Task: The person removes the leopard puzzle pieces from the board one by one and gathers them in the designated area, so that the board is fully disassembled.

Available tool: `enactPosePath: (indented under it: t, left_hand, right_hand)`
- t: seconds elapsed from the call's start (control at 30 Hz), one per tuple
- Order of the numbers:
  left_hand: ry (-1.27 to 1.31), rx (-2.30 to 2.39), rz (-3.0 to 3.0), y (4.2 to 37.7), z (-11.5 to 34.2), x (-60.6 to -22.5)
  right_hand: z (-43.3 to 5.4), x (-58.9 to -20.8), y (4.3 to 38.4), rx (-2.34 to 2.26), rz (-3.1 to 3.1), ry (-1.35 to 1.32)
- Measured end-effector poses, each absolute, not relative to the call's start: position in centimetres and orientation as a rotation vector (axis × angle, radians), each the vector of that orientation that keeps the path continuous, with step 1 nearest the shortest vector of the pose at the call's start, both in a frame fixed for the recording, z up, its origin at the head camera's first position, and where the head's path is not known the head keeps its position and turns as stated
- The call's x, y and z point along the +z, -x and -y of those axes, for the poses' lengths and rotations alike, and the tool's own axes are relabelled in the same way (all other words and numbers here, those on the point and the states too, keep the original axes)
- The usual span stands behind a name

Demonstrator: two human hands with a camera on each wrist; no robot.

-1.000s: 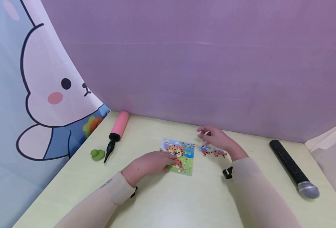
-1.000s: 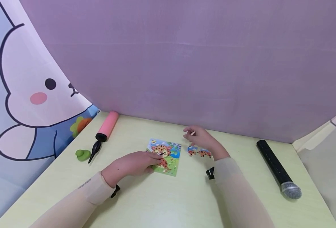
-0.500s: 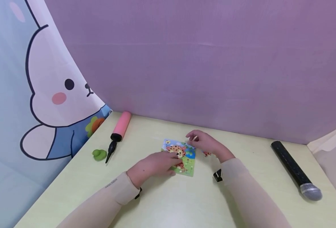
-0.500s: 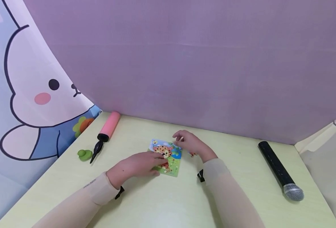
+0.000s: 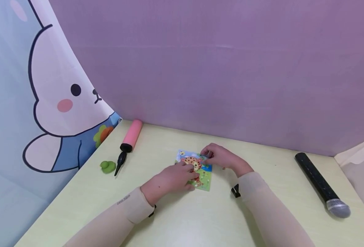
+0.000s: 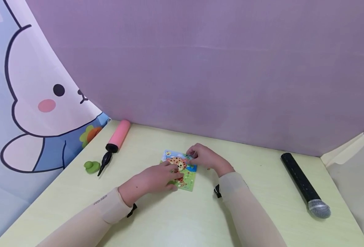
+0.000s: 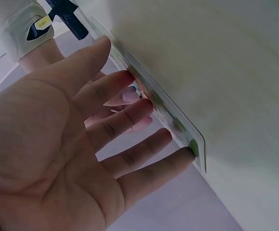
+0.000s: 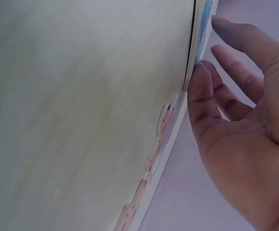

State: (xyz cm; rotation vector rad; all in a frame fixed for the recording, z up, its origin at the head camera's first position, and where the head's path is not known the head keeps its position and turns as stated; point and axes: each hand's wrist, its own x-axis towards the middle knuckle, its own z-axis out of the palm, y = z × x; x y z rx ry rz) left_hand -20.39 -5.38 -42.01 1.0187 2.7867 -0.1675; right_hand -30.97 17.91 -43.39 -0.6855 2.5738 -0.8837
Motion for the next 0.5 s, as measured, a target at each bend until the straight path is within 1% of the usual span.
enactPosePath:
  t: [0.23, 0.5]
  left_hand:
    - [-1.018, -0.156, -2.790, 20.37, 5.25, -42.05]
    - [-0.939, -0.132, -2.813, 20.23, 4.77, -42.12]
  right_hand:
    - [-18.14, -43.11, 30.83, -0.855, -2.559, 0.731]
    - [-18.26, -43.04, 30.75, -0.827, -2.525, 0.740]
